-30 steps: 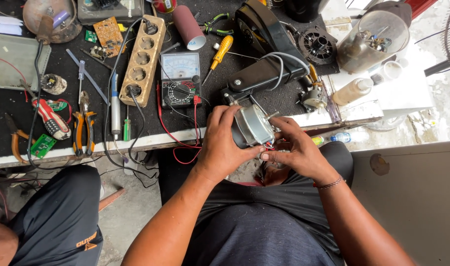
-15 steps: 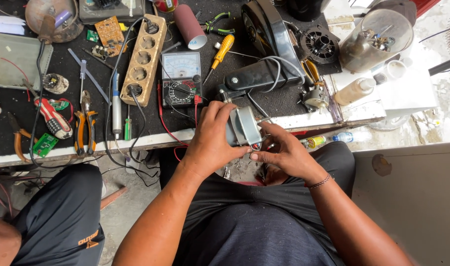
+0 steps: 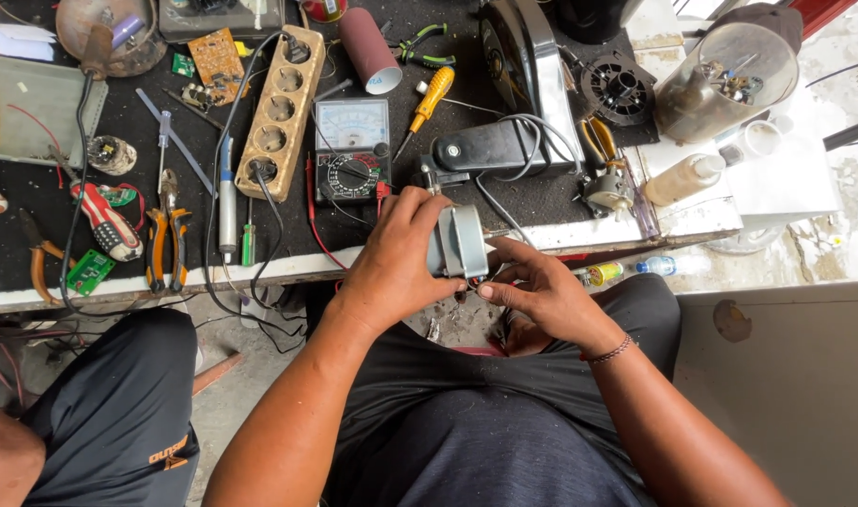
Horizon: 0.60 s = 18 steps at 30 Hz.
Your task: The person holds a small electric motor and uses a screwdriver and wrench to tighten screws on its casing. They rotate the motor to access different sides and continue adjusting fasteners throughout the clip.
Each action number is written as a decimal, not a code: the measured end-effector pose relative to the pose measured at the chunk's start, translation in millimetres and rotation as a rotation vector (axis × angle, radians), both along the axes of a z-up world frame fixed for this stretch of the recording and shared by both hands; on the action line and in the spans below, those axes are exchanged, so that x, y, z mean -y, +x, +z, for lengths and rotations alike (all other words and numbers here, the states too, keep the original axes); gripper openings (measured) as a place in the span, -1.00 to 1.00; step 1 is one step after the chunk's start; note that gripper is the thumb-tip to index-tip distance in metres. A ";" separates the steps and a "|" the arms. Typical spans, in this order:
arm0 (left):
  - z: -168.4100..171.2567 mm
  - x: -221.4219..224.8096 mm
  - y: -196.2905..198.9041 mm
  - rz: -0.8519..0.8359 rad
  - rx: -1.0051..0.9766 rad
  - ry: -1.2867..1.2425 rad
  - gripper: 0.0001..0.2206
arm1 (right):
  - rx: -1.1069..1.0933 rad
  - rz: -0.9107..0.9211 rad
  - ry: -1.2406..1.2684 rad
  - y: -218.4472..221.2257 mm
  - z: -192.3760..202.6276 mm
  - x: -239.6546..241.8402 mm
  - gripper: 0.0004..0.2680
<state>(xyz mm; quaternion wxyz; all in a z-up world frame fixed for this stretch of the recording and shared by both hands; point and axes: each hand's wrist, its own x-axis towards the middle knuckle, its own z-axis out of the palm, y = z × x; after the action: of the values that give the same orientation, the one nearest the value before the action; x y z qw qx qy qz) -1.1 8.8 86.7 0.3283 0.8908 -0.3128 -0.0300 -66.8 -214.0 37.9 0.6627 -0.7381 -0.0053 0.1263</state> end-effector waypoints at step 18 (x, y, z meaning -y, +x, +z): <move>-37.0 -13.8 -21.9 0.110 0.241 -0.157 -0.08 | 0.046 -0.002 -0.129 3.7 30.6 14.0 -0.51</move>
<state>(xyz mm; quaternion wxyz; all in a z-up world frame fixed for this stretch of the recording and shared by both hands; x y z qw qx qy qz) -23.0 22.6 49.7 0.3583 0.8752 -0.3022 0.1199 -63.0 -228.0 68.5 0.6137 -0.7819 -0.0117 0.1087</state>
